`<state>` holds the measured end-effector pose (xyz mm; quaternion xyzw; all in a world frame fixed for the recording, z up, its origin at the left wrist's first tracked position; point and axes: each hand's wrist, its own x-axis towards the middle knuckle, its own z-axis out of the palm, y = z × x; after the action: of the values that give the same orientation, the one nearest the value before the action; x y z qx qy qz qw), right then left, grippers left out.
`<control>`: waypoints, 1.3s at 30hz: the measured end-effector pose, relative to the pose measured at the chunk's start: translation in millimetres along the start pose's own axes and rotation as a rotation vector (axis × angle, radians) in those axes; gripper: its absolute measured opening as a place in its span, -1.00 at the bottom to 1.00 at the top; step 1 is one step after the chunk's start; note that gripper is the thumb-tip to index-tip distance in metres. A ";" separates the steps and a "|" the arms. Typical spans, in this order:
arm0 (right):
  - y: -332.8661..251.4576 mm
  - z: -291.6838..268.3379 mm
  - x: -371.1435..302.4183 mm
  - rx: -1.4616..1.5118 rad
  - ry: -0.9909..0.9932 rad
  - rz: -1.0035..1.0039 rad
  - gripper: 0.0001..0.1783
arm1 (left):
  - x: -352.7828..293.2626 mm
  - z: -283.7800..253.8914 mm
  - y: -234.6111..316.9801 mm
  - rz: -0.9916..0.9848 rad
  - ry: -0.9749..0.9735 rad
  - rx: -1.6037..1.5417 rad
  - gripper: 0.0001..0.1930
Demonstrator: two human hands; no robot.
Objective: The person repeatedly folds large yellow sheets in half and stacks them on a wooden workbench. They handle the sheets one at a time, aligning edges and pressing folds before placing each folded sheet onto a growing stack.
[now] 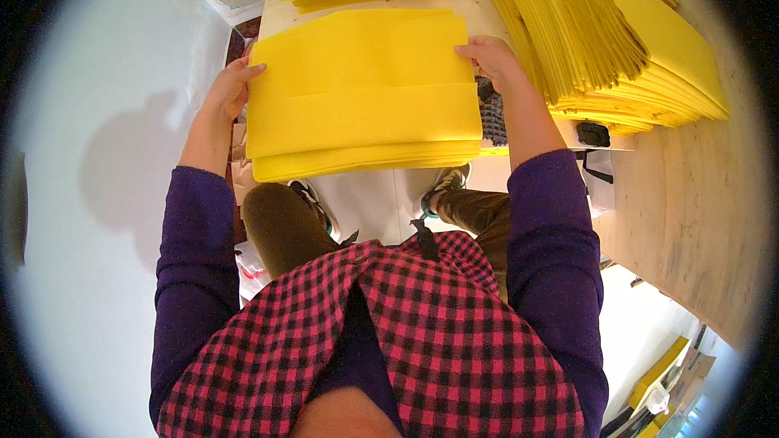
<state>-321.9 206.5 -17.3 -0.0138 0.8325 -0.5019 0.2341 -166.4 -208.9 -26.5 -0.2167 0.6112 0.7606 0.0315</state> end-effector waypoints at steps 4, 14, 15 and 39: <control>-4.3 1.2 13.1 0.107 -0.040 0.000 -0.84 | 9.1 -8.2 6.3 -0.034 0.007 0.140 -0.71; -9.1 -0.1 -35.1 0.100 0.040 -0.183 -0.92 | -0.2 -22.8 -17.3 0.249 -0.010 0.134 -0.70; -6.2 1.4 -38.2 0.125 0.032 -0.208 -0.93 | -1.6 -22.3 -18.7 0.270 -0.009 0.142 -0.69; 15.6 10.5 -16.3 0.412 0.031 -0.209 -0.80 | 12.4 -26.4 -14.0 0.349 -0.025 0.440 -0.88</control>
<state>-299.8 209.7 -28.4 -0.0442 0.7100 -0.6830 0.1657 -165.5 -233.0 -48.1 -0.0867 0.7892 0.6062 -0.0459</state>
